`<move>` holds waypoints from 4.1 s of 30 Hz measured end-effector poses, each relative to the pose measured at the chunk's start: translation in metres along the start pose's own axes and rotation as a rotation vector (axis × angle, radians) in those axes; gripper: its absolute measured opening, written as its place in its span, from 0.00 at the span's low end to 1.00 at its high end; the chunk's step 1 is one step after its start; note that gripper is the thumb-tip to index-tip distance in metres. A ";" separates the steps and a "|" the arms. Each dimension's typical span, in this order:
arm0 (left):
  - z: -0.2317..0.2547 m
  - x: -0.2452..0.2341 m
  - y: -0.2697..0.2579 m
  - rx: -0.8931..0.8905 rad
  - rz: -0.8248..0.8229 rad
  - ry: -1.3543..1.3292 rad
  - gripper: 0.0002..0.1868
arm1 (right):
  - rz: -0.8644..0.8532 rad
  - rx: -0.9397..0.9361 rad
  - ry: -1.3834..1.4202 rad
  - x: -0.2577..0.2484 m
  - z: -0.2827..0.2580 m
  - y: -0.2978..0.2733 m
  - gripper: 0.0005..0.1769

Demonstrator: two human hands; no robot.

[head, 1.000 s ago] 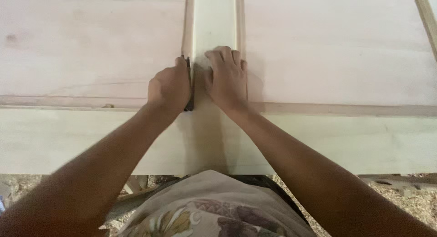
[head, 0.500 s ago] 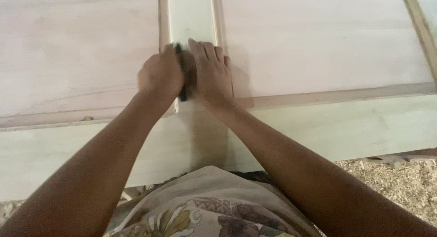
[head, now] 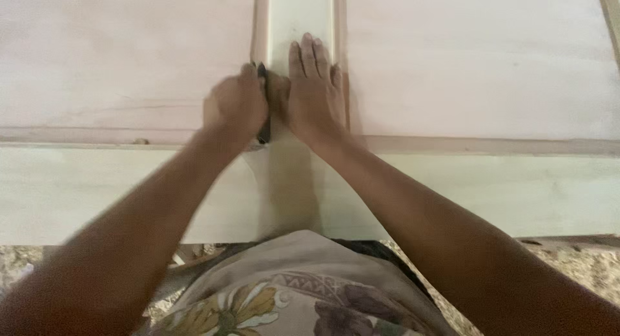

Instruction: The person sands the surface and inner grooves of a wooden door panel using a piece of sandpaper held by hand.

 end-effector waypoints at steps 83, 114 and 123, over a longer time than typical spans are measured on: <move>-0.084 -0.076 -0.024 0.181 0.356 0.521 0.40 | -0.571 -0.718 -0.584 -0.024 -0.091 -0.044 0.23; -0.084 -0.076 -0.032 0.173 0.376 0.541 0.38 | -0.551 -0.387 -0.558 -0.032 -0.071 -0.004 0.16; -0.087 -0.077 -0.027 0.127 0.339 0.565 0.38 | -0.557 -0.481 -0.389 -0.036 -0.089 -0.021 0.17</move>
Point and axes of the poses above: each hand's wrist, its own y-axis towards the middle knuckle, its own x-axis out of the palm, z = x × y, the point moved 8 cm from there along y, towards the middle knuckle, and after that the axes turned 15 degrees about -z, right-handed, at the moved point
